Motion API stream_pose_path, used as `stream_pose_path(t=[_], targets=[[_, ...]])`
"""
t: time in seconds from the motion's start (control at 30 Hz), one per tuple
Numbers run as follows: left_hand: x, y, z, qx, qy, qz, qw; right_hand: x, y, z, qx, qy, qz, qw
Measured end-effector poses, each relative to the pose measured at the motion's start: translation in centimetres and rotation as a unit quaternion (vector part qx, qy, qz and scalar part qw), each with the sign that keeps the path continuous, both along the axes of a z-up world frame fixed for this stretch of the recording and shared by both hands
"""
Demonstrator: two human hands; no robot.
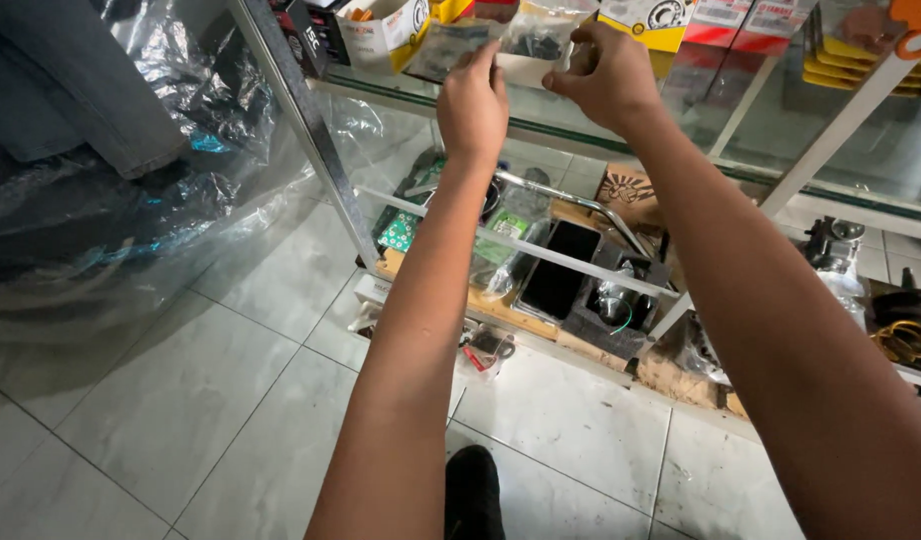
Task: The person organizes various mechanical parts and accessories on a tiled floor and a glass shelf. They handle a patterned cloth, a small box, a metal handlebar, a clutch basket, and several packaged items, placing them on the shelf or floor.
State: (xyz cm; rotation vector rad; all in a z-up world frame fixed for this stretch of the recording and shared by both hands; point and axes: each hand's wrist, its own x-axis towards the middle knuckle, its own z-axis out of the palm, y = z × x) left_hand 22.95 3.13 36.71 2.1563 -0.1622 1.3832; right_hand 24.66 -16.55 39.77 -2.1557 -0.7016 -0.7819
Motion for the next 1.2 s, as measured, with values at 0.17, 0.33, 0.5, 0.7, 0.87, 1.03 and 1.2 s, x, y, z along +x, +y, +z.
stream_pose_path(t=[0.17,0.33,0.5,0.7,0.87,1.03,1.2], targets=[[1.4,0.3,-1.0,0.037,-0.019,0.024,0.999,3.2,-0.9,-1.8,-0.072,-0.032,-0.050,0.996],[1.1,0.8,-4.1,0.036,-0.030,0.026,0.999,4.9,-1.0,-3.7,-0.335,-0.065,-0.166,0.925],[2.1,0.1,-2.1,0.004,-0.068,0.014,0.998,-0.2,0.2,-0.7,-0.158,-0.065,-0.091,0.981],[0.5,0.2,-0.3,0.039,-0.007,-0.004,0.999,-0.8,0.0,-0.5,-0.072,-0.135,0.018,0.988],[2.4,0.0,-0.8,0.086,0.037,0.018,0.995,-0.2,-0.1,-0.7,-0.063,-0.160,0.000,0.985],[2.4,0.1,-0.6,0.125,-0.001,0.004,0.992,0.6,-0.1,-1.0,-0.077,-0.155,-0.041,0.984],[2.0,0.5,0.8,0.215,0.053,-0.027,0.975,0.9,0.0,-1.0,-0.102,-0.101,-0.097,0.985]])
